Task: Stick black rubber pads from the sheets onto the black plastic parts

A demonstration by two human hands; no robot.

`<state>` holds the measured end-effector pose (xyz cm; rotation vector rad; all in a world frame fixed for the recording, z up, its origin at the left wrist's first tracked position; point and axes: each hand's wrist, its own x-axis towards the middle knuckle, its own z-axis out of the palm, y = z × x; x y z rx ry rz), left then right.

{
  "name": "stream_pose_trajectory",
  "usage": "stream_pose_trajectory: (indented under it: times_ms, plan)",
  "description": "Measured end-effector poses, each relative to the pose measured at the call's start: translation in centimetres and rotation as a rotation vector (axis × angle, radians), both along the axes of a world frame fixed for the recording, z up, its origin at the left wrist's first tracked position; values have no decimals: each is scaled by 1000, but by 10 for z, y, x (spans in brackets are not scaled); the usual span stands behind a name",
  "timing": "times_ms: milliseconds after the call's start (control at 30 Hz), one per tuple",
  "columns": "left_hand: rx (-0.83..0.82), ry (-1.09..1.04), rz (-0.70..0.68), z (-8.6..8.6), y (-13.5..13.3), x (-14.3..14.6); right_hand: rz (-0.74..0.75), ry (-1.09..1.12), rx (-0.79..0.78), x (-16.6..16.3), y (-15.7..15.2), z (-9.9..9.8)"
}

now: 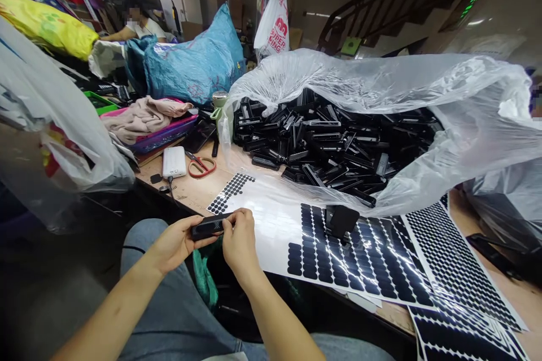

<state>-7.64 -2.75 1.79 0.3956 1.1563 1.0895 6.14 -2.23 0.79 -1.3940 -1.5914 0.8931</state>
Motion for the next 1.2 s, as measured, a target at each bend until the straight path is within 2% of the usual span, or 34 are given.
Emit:
stream_pose_trajectory:
  times_ms: [133,200,267,333,367,500,567,633,700,767,900,1033,1100,1133,1200]
  plan:
    - [11,69,-84,-2,-7,8,-73,-51,71,13,6,-5]
    - [28,139,-232,-6,-14,16,-155,-100,70,29,13,-11]
    - [104,280,-473,-12,-20,26,-178,-179,36,48,15,-17]
    - [272,534,-683,-19,-21,34,-102,-282,30,66,7,-25]
    - [382,697,-730,-22,-19,37,-29,-345,56,74,-1,-29]
    - [778,1311,-747,-35,7,32,280,-661,270,100,-34,-48]
    - [865,1503,-853,-41,21,25,272,-785,339,111,-38,-60]
    - [885,1625,-925,-46,32,19,158,-842,377,120,-31,-72]
    - [916,1692,-940,-50,37,17,31,-862,416,125,-19,-80]
    - [984,1730,-919,-53,37,18,-29,-866,455,126,-9,-83]
    - [1151,1776,-812,-61,30,16,4,-845,527,127,-5,-76]
    - [1246,1706,-767,-60,36,3,-2,-857,538,136,-10,-73]
    - [1166,1690,-718,-56,48,-2,-43,-859,500,138,-10,-74]
    - [1072,1701,-656,-54,55,-2,-60,-858,482,138,-9,-75]
    - [782,1734,-489,-49,72,-1,-80,-854,456,134,-6,-76]
